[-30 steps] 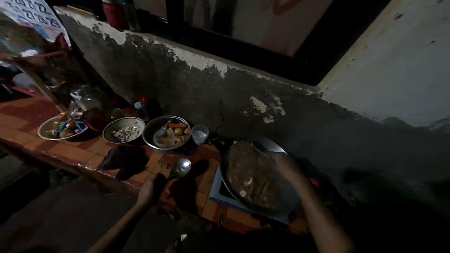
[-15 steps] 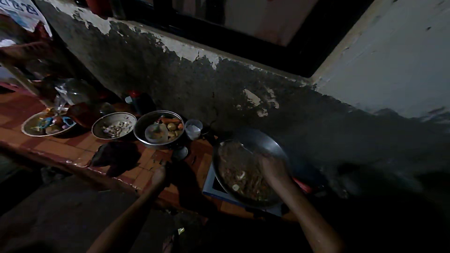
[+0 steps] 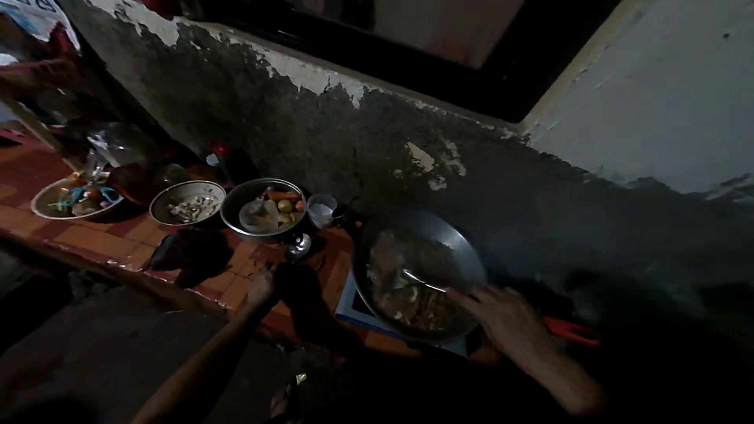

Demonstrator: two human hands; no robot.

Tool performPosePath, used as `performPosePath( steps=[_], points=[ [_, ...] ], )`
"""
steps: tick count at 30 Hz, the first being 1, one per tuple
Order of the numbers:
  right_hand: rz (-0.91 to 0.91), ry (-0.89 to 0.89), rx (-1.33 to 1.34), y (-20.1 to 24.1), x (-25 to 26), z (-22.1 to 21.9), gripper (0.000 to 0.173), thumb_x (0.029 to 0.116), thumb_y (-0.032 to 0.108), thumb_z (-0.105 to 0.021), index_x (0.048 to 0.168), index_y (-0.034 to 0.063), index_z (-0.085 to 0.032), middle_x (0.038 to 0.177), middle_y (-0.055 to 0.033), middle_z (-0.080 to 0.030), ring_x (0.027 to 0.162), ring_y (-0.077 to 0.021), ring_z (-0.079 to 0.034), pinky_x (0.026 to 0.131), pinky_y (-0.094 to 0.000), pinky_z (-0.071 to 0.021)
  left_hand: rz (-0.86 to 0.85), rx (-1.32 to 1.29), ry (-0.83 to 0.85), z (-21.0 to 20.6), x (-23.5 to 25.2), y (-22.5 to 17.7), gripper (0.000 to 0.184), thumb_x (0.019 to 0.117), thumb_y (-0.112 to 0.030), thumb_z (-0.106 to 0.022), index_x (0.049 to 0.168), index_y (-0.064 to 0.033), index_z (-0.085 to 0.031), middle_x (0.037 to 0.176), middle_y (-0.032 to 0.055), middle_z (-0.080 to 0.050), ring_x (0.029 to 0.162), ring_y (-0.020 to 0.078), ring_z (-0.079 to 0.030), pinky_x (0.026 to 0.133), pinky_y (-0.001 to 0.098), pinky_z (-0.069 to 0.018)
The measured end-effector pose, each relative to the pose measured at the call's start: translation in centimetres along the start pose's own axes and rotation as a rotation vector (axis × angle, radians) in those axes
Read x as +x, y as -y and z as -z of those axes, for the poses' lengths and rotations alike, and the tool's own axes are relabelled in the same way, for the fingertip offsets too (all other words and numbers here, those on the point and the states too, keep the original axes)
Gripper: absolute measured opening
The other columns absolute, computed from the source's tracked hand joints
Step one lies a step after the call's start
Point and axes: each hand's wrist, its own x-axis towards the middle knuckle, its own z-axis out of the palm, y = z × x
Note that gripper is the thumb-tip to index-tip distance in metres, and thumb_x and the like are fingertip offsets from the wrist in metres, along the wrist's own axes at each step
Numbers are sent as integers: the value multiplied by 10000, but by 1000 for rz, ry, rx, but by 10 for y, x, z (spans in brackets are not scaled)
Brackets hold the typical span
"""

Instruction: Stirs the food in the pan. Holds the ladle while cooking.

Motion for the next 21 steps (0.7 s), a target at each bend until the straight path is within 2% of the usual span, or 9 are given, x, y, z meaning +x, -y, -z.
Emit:
performPosePath(
  steps=[2, 4, 7, 9, 12, 15, 19, 21],
  points=[
    [-42, -13, -19, -18, -12, 6, 593, 910, -100, -641, 1401, 231, -659, 1156, -239, -710, 1046, -484, -680, 890, -635, -518, -30, -22, -57, -2, -1, 7, 402, 1038, -159, -583, 1423, -45, -579, 1551, 279, -435, 1422, 499, -423, 1116, 646, -392],
    [-85, -69, 29, -32, -18, 12, 516, 950, -66, -618, 1380, 214, -677, 1138, -255, -702, 1039, -502, -670, 877, -649, -514, -68, -37, -108, 0, -7, 10, 390, 1049, -202, -579, 1391, -16, -591, 1565, 296, -408, 1458, 520, -356, 1142, 662, -344],
    [-72, -264, 138, -32, -17, 5, 407, 987, -12, -589, 1323, 178, -718, 1048, -239, -717, 957, -482, -693, 804, -628, -550, -143, -79, -196, 4, -22, 8, 410, 1034, -227, -617, 1372, 4, -605, 1558, 321, -399, 1444, 553, -349, 1129, 680, -340],
    [-66, -296, 235, -16, -10, -5, 384, 999, 2, -573, 1315, 162, -723, 1055, -225, -729, 940, -456, -710, 799, -606, -568, -171, -91, -254, 2, -31, 9, 404, 1025, -230, -627, 1366, -13, -616, 1562, 312, -401, 1435, 552, -363, 1127, 682, -337],
    [-45, -211, 391, 5, -5, -24, 363, 1024, 31, -550, 1335, 131, -706, 1100, -220, -723, 929, -412, -723, 812, -562, -583, -212, -111, -341, -6, -43, 13, 376, 1012, -180, -637, 1351, -16, -634, 1550, 313, -420, 1409, 565, -393, 1115, 683, -349],
    [14, -83, 432, 4, -12, -38, 382, 1027, 21, -537, 1359, 132, -690, 1128, -230, -708, 929, -409, -718, 823, -545, -583, -223, -142, -367, -13, -59, 17, 344, 1013, -131, -620, 1333, -10, -648, 1547, 319, -422, 1387, 581, -412, 1097, 681, -378],
    [165, 84, 164, -24, -20, -37, 519, 973, -81, -560, 1425, 162, -636, 1213, -241, -681, 1070, -463, -677, 920, -571, -548, -186, -127, -377, -22, -73, 29, 335, 993, -97, -639, 1319, -22, -664, 1559, 295, -423, 1401, 570, -405, 1100, 683, -374],
    [247, 134, 0, -32, -18, -31, 586, 930, -124, -602, 1438, 167, -616, 1227, -229, -678, 1093, -477, -658, 923, -592, -530, -167, -107, -390, -25, -77, 35, 334, 982, -85, -649, 1312, -39, -675, 1562, 274, -434, 1404, 560, -407, 1106, 684, -361]
  ],
)
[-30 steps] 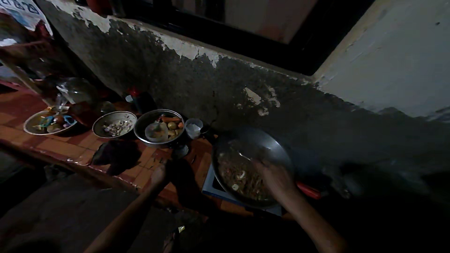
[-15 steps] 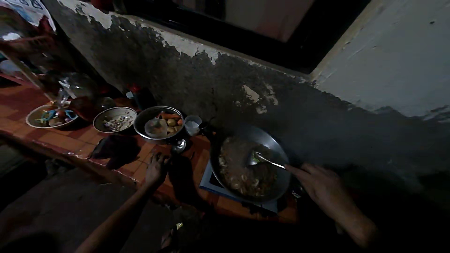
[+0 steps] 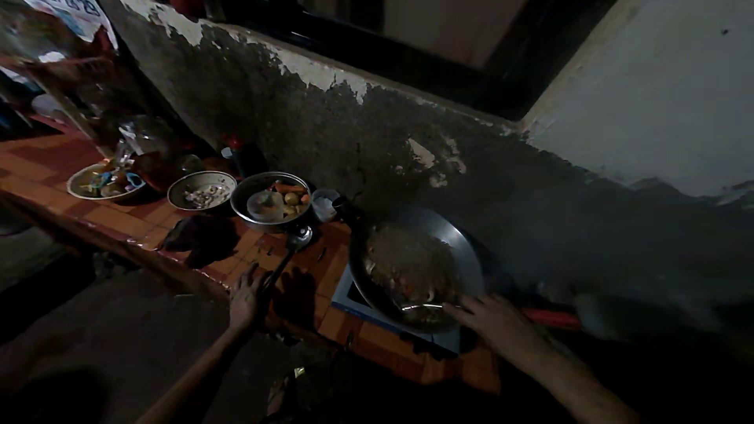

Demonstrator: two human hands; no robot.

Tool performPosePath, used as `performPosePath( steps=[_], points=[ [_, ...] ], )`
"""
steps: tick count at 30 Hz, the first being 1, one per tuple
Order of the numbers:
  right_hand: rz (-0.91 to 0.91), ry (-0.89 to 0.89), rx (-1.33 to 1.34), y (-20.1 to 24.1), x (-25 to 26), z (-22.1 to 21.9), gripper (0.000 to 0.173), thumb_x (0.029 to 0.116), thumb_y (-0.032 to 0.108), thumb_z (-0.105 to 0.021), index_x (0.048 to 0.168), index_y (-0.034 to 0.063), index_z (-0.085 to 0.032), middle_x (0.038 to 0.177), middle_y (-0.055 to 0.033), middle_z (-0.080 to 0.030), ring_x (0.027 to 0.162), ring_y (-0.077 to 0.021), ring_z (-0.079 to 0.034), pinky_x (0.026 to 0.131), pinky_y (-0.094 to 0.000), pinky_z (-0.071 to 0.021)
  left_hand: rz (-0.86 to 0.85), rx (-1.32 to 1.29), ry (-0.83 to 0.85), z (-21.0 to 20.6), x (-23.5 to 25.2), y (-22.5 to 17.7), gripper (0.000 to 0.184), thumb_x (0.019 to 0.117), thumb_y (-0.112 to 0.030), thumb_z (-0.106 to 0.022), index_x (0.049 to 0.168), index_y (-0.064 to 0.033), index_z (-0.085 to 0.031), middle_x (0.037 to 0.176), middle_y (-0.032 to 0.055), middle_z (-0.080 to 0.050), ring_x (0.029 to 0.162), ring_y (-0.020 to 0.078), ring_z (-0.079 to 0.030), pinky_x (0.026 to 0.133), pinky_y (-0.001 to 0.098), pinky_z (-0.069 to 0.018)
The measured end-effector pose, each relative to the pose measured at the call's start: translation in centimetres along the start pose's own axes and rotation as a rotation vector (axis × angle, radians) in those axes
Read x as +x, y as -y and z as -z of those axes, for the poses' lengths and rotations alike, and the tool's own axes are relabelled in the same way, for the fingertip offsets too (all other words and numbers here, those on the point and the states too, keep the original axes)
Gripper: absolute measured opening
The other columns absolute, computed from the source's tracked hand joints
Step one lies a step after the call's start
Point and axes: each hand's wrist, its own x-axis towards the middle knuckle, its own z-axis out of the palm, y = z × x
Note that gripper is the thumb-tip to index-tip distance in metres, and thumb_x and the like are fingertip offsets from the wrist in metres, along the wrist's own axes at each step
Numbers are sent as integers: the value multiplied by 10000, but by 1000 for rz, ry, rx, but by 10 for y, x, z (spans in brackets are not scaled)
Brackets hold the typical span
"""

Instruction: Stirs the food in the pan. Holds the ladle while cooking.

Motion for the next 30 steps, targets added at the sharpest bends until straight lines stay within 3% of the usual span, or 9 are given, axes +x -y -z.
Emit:
performPosePath(
  steps=[6, 10, 16, 18, 20, 24, 27, 30],
  points=[
    [127, -153, -183, -18, -1, 20, 594, 832, -167, -693, 1346, 131, -682, 1092, -208, -714, 983, -467, -688, 823, -598, -558, -30, 13, -6, 5, -13, 4, 334, 975, -43, -619, 1304, -20, -674, 1538, 305, -446, 1389, 579, -410, 1104, 705, -342],
    [69, -269, -166, -34, -11, 30, 629, 792, -166, -737, 1332, 155, -699, 1058, -199, -725, 921, -466, -697, 772, -597, -569, -57, 28, -34, 7, -16, 13, 325, 976, -95, -649, 1296, -49, -687, 1515, 304, -472, 1365, 574, -444, 1084, 711, -364],
    [-311, -36, -82, -41, -3, 55, 514, 1009, -26, -562, 1457, 222, -610, 1255, -228, -670, 1131, -467, -641, 917, -599, -514, -61, 25, -15, 16, -5, 22, 347, 953, -55, -665, 1300, -49, -686, 1522, 305, -464, 1376, 583, -424, 1091, 724, -343],
    [-407, -111, -60, -38, 4, 56, 462, 1018, -3, -560, 1426, 200, -638, 1220, -245, -667, 1103, -471, -650, 878, -613, -526, -85, 18, -15, 21, 0, 25, 344, 968, -65, -654, 1310, -40, -675, 1519, 320, -458, 1375, 594, -421, 1088, 734, -339],
    [-464, -269, -24, -23, 17, 51, 407, 1000, -14, -593, 1355, 155, -694, 1138, -264, -681, 1018, -481, -671, 817, -622, -535, -91, 20, -3, 26, 5, 26, 348, 975, -72, -651, 1322, -40, -666, 1524, 311, -458, 1378, 585, -423, 1084, 727, -347],
    [-516, -223, 183, 45, 62, 56, 427, 1039, 19, -513, 1432, 146, -620, 1328, -257, -631, 1180, -466, -633, 975, -605, -510, -128, 5, -3, 31, 15, 35, 356, 961, -67, -660, 1315, -37, -669, 1520, 296, -473, 1374, 566, -444, 1095, 716, -352],
    [-509, -64, 258, 90, 88, 43, 472, 1045, 28, -494, 1490, 168, -562, 1464, -222, -560, 1298, -449, -571, 1056, -568, -474, -162, 0, -6, 36, 21, 44, 353, 945, -42, -655, 1297, -27, -677, 1497, 301, -494, 1350, 573, -464, 1074, 714, -372],
    [-475, 83, 177, 97, 85, 23, 501, 1020, -35, -507, 1487, 141, -551, 1459, -223, -553, 1331, -466, -528, 1058, -571, -465, -175, 4, 35, 41, 25, 54, 355, 951, -34, -648, 1304, -40, -677, 1504, 298, -489, 1359, 573, -455, 1078, 713, -369]
  ],
)
